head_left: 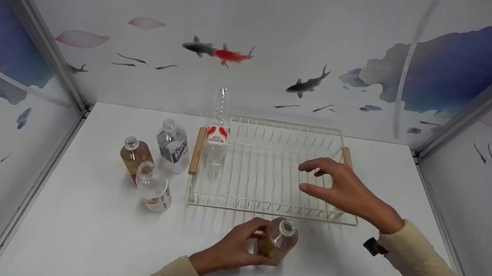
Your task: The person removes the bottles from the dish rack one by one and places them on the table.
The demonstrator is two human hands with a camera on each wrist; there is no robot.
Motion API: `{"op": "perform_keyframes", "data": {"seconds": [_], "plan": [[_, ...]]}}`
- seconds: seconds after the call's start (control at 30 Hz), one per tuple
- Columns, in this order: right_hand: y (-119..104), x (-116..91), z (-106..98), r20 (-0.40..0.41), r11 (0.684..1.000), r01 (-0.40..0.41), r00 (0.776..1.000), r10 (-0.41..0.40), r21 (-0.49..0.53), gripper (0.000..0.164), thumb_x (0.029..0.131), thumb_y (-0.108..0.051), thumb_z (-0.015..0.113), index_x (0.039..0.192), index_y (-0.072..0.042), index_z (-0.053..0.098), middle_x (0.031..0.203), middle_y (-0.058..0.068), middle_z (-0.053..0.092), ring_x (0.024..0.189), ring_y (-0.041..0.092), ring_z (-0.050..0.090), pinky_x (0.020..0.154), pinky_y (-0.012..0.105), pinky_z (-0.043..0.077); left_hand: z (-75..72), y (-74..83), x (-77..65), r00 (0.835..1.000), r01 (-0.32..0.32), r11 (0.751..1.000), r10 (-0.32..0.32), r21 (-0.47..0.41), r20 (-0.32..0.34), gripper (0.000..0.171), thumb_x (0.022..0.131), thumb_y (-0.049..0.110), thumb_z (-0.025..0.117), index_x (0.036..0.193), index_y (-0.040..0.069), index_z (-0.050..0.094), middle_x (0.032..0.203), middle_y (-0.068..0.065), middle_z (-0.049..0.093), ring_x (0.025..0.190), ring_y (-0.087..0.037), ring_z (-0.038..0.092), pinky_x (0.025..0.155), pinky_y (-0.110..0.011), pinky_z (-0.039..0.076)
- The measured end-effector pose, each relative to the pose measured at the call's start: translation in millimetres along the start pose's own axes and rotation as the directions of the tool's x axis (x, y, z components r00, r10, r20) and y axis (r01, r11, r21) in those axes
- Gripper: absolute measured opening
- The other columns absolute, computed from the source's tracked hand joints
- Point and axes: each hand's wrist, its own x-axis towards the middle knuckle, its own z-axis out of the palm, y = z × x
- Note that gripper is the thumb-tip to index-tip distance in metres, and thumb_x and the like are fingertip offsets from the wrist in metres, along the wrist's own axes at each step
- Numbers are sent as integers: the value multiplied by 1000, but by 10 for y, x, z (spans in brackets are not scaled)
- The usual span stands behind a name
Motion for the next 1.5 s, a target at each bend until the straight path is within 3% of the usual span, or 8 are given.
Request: {"op": "perform_keyframes", "data": {"seconds": [0.33,0.87,1.03,1.2,1.33,1.5], "plan": [[57,24,34,2,1000,-13,1000,13,13,40,100,-24,85,137,-14,74,135,0,74,125,22,68,101,41,57,-12,-67,24,999,-44,998,44,50,-2,77,91,10,93,155,17,51,151,0,60,141,-16,58,113,-37,56],[123,45,48,8,998,-57,998,57,35,41,100,-25,85,138,-12,73,136,5,74,128,36,68,105,47,56,-16,-100,26,999,-7,999,8,40,-37,78,93,13,92,158,19,49,155,1,58,144,-17,56,117,-37,53],[145,47,51,10,998,-57,998,56,28,41,100,-25,85,137,-12,73,136,5,74,127,34,68,105,48,56,-78,-78,-56,997,79,995,-78,54,-14,85,97,27,88,167,25,39,164,4,50,150,-19,51,122,-46,48],[166,50,51,5,998,-56,998,56,20,42,100,-25,85,137,-11,74,135,7,74,127,30,68,104,51,57,-166,-41,-155,989,151,986,-151,68,-12,87,99,33,86,168,14,37,168,-8,45,155,-27,45,124,-53,45],[181,68,59,9,998,-64,998,64,25,42,101,-25,84,138,-10,73,136,9,74,128,30,68,105,55,57,-233,-10,-240,987,158,984,-157,83,-17,86,99,29,86,168,10,37,169,-18,44,156,-33,44,125,-55,43],[193,97,71,19,995,-90,996,89,54,42,101,-25,83,138,-8,72,138,9,73,129,35,67,107,58,55,-321,32,-369,987,156,972,-149,176,-51,85,99,27,86,165,5,39,167,-17,45,155,-34,45,124,-52,45]]}}
